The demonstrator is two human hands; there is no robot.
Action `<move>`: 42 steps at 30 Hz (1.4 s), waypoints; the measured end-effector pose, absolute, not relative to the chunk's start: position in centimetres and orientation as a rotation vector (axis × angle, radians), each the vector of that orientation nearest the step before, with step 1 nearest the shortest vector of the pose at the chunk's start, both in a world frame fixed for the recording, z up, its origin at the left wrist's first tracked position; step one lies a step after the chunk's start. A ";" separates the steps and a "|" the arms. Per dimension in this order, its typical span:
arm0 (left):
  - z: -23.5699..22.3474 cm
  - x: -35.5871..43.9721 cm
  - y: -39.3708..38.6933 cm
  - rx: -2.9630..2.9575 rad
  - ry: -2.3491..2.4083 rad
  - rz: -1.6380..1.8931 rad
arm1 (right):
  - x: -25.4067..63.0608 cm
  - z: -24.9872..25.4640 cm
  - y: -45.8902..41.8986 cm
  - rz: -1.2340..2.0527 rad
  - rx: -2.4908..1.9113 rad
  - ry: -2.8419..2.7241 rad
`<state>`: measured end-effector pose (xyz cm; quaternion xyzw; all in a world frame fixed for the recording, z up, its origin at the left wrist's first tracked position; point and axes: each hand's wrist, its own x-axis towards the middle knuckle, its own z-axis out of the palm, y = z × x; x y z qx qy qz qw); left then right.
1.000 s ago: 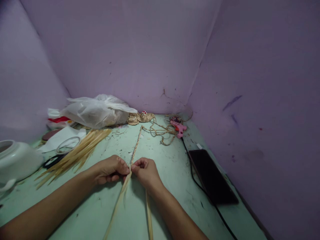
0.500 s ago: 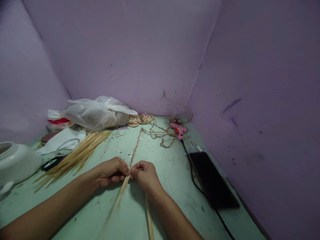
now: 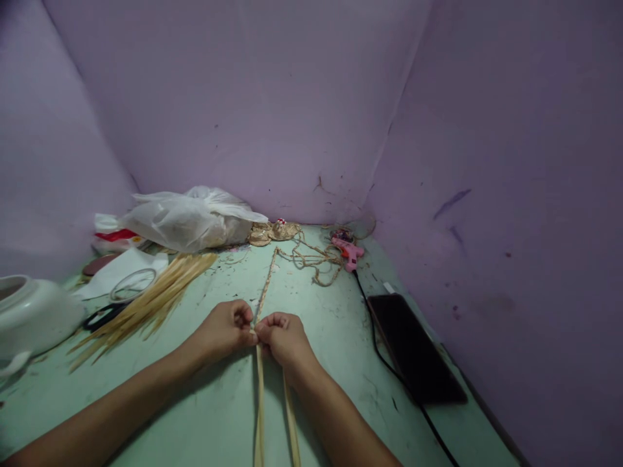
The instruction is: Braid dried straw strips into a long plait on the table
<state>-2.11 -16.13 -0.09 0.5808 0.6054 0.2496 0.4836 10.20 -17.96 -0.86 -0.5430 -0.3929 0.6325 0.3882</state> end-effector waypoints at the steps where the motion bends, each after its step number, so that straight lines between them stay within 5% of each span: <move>1: 0.0 -2.0 -16.2 1.364 1.426 0.599 | 10.2 -0.8 -18.0 1.604 -1.369 -1.007; 27: 1.9 -3.2 -16.3 1.349 1.133 0.392 | 11.4 0.1 -17.6 1.769 -1.224 -1.042; 42: 0.7 -2.9 -16.2 1.480 1.172 0.477 | 11.5 -0.5 -17.3 1.589 -1.365 -1.213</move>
